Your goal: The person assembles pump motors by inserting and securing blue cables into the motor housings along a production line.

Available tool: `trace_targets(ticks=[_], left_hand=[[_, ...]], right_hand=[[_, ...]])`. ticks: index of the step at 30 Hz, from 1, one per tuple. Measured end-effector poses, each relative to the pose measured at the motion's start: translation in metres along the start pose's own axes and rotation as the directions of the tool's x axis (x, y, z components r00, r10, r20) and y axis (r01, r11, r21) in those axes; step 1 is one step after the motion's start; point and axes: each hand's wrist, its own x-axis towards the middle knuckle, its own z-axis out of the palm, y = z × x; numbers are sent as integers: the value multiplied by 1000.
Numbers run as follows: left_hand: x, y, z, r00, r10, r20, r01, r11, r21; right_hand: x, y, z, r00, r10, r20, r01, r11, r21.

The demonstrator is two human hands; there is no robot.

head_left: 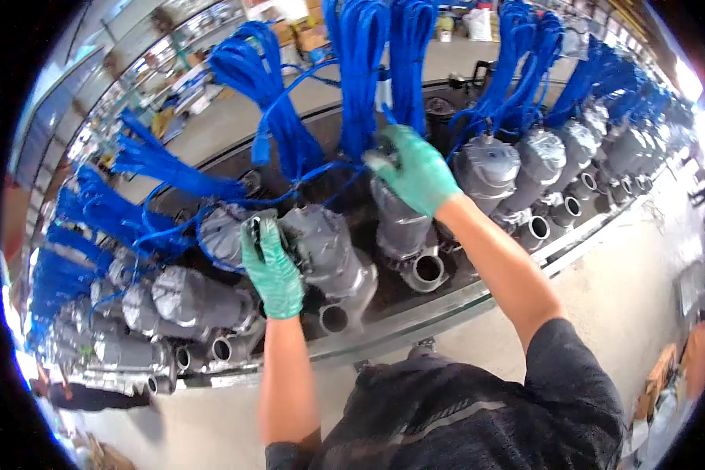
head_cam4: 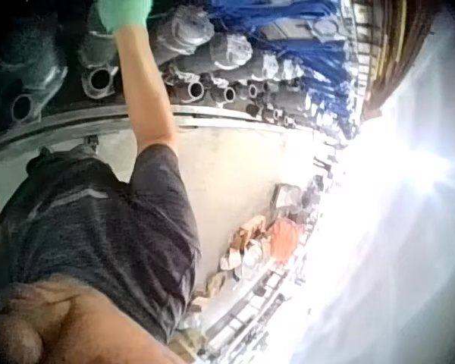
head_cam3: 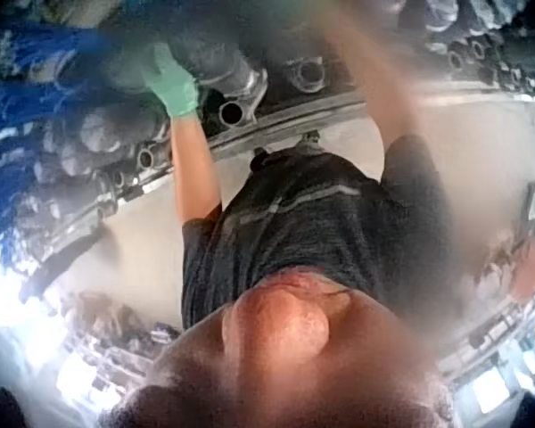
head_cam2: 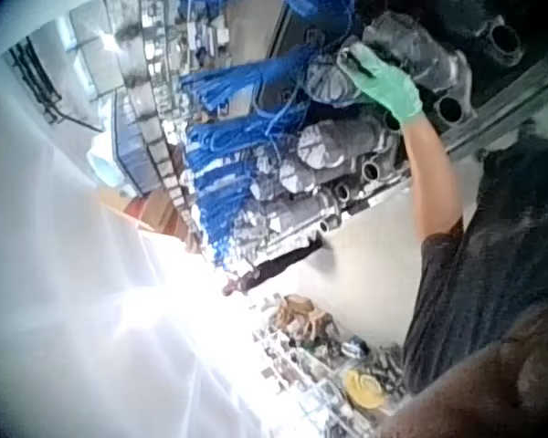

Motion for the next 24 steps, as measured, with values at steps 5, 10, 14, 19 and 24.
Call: trace_targets(ticks=[5,10,14,19,24], left_hand=[[-44,22,-2,913,-406,-32,370,860,-352],[-105,15,19,825,-552,119,543,719,-433],[-140,0,49,661,-749,35,624,524,-581],[-151,-19,73,585,-799,136,714,429,-554],[-154,-21,103,647,-725,239,666,383,-640]], right_hand=[[-91,-21,0,991,-133,29,120,953,277],[-144,-34,1,952,-256,169,144,860,490],[-176,-21,-7,912,-296,285,143,878,456],[-199,13,-18,945,-237,225,85,844,530],[-220,43,-29,882,23,471,-368,659,656]])
